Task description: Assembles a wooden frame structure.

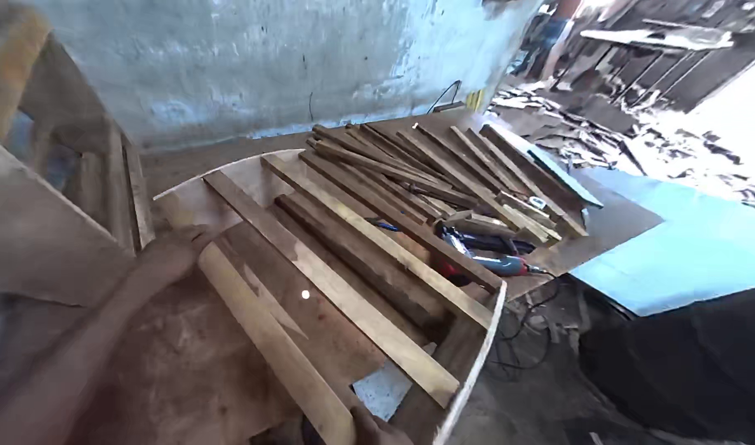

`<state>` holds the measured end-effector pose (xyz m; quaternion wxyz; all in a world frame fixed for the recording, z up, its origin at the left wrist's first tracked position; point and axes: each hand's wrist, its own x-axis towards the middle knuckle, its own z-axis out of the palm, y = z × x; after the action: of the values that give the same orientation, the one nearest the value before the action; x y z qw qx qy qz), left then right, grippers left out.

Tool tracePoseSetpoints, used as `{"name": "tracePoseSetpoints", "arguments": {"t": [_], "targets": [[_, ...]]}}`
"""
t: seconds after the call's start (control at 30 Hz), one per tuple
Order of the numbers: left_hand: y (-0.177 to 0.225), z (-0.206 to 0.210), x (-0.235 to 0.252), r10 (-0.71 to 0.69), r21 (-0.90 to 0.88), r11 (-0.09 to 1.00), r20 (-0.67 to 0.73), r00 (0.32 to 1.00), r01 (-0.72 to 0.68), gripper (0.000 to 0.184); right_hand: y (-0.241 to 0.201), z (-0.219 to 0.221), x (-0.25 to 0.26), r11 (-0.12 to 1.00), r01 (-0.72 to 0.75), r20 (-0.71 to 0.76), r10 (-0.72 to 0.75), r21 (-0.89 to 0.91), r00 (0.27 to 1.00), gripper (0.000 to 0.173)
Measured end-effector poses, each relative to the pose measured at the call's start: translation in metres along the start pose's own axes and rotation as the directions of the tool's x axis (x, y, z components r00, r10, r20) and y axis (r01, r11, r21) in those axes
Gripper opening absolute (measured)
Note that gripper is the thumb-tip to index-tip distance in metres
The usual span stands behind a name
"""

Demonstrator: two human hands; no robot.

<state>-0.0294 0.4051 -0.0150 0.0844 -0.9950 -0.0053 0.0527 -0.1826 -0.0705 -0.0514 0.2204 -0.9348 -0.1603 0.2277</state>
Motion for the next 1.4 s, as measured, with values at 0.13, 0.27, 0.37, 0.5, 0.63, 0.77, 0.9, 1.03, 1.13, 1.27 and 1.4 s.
{"name": "tracePoseSetpoints", "arguments": {"t": [0.13,0.27,0.37,0.5,0.63,0.77,0.9,1.03,1.13,1.27,1.4], "targets": [[0.007,-0.012,-0.014,-0.217,-0.14,0.966,0.03,0.976,0.219,0.057,-0.046,-0.003,0.048,0.999,-0.042,0.041,0.042,0.002,0.998,0.069],[0.061,-0.025,-0.051,-0.228,-0.502,0.853,-0.113,0.967,0.142,0.043,-0.079,-0.006,0.079,0.998,-0.014,0.102,0.019,-0.053,0.995,0.063],[0.114,-0.021,-0.077,-0.19,-0.707,0.707,-0.229,0.955,-0.029,0.04,-0.077,-0.012,0.081,0.999,0.047,0.126,-0.045,-0.011,0.991,0.06],[0.177,-0.014,-0.095,-0.105,-0.831,0.536,-0.239,0.965,-0.147,0.041,-0.065,-0.01,0.083,0.989,0.144,0.137,-0.146,0.025,0.98,0.062],[0.226,-0.022,-0.094,0.0,-0.845,0.498,-0.224,0.975,-0.195,0.04,-0.033,-0.02,0.081,0.913,0.406,0.043,-0.408,0.042,0.912,0.047],[0.278,-0.033,-0.084,0.025,-0.865,0.466,-0.196,0.98,-0.185,0.04,0.03,-0.061,0.082,0.803,0.57,-0.357,-0.488,0.175,0.796,0.027],[0.339,-0.039,-0.064,0.115,-0.899,0.403,-0.133,0.984,-0.169,0.041,0.129,-0.14,0.111,0.864,0.486,-0.61,-0.314,0.134,0.728,0.02],[0.4,-0.042,-0.027,0.091,-0.877,0.48,0.008,0.996,-0.036,0.046,0.255,-0.207,0.168,0.981,0.174,-0.468,-0.113,0.089,0.876,0.025],[0.441,-0.039,0.008,-0.126,-0.752,0.624,0.171,0.977,0.212,0.059,0.338,-0.231,0.224,0.996,0.069,-0.391,-0.04,0.061,0.92,0.033],[0.484,-0.04,0.048,-0.299,-0.634,0.548,0.462,0.835,0.546,0.066,0.412,-0.245,0.303,0.995,0.068,-0.267,-0.084,-0.067,0.96,0.06],[0.505,-0.041,0.068,-0.383,-0.582,0.429,0.576,0.722,0.691,0.055,0.447,-0.239,0.364,0.958,0.158,-0.005,-0.163,-0.238,0.987,0.075]]}}
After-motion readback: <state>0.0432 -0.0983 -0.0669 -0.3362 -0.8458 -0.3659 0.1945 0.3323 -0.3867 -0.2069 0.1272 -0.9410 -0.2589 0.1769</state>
